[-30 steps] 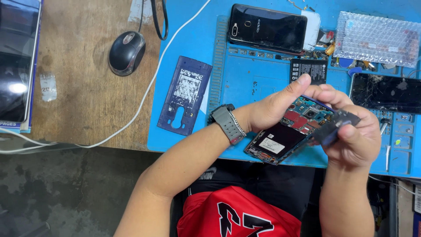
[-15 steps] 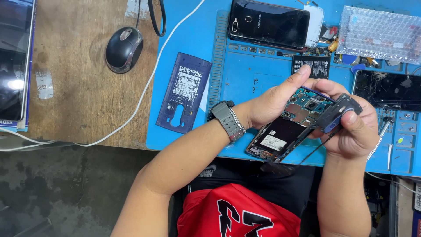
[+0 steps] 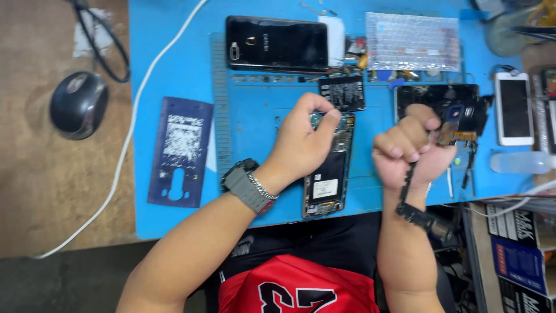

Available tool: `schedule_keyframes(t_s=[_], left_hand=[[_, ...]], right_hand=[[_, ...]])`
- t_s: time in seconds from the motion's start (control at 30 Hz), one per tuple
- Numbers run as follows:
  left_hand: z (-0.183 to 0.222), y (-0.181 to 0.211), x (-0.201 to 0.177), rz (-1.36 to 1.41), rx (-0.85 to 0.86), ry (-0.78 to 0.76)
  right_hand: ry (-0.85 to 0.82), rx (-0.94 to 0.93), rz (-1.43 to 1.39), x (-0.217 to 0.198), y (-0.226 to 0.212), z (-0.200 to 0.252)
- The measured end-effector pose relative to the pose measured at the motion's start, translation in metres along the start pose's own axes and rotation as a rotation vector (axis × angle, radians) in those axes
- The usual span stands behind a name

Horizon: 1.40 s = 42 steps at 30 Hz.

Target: Removing the internal frame and motherboard from a smartphone during a repair process.

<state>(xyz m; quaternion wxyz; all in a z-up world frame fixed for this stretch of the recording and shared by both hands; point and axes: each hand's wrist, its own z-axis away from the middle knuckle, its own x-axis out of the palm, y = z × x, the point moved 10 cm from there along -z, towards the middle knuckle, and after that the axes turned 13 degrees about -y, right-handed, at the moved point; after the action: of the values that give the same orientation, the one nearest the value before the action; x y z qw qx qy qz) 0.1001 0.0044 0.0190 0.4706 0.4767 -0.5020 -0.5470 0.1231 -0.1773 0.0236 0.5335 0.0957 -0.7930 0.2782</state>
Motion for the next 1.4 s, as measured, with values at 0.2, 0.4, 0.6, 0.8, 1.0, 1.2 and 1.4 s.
schedule_keyframes(t_s=[0.2, 0.4, 0.6, 0.8, 1.0, 1.2, 1.4], left_hand=[[0.008, 0.026, -0.006, -0.265, 0.037, -0.043], [0.011, 0.025, 0.011, -0.953, 0.17, -0.056], [0.009, 0.026, 0.011, -1.023, 0.134, -0.067], [0.01, 0.033, 0.011, -1.075, 0.158, -0.058], [0.009, 0.033, 0.011, -1.06, 0.137, -0.091], [0.01, 0.039, 0.011, -1.003, 0.2, -0.089], [0.017, 0.058, 0.013, -0.769, 0.341, -0.103]], right_hand=[[-0.204, 0.17, 0.019, 0.016, 0.023, -0.012], [-0.243, 0.195, 0.025, 0.018, 0.026, -0.011], [-0.245, 0.187, 0.052, 0.022, 0.026, -0.015], [-0.243, 0.188, 0.045, 0.022, 0.026, -0.014], [-0.24, 0.188, 0.053, 0.023, 0.027, -0.014], [-0.251, 0.185, 0.043, 0.019, 0.027, -0.013], [-0.238, 0.177, 0.045, 0.019, 0.029, -0.011]])
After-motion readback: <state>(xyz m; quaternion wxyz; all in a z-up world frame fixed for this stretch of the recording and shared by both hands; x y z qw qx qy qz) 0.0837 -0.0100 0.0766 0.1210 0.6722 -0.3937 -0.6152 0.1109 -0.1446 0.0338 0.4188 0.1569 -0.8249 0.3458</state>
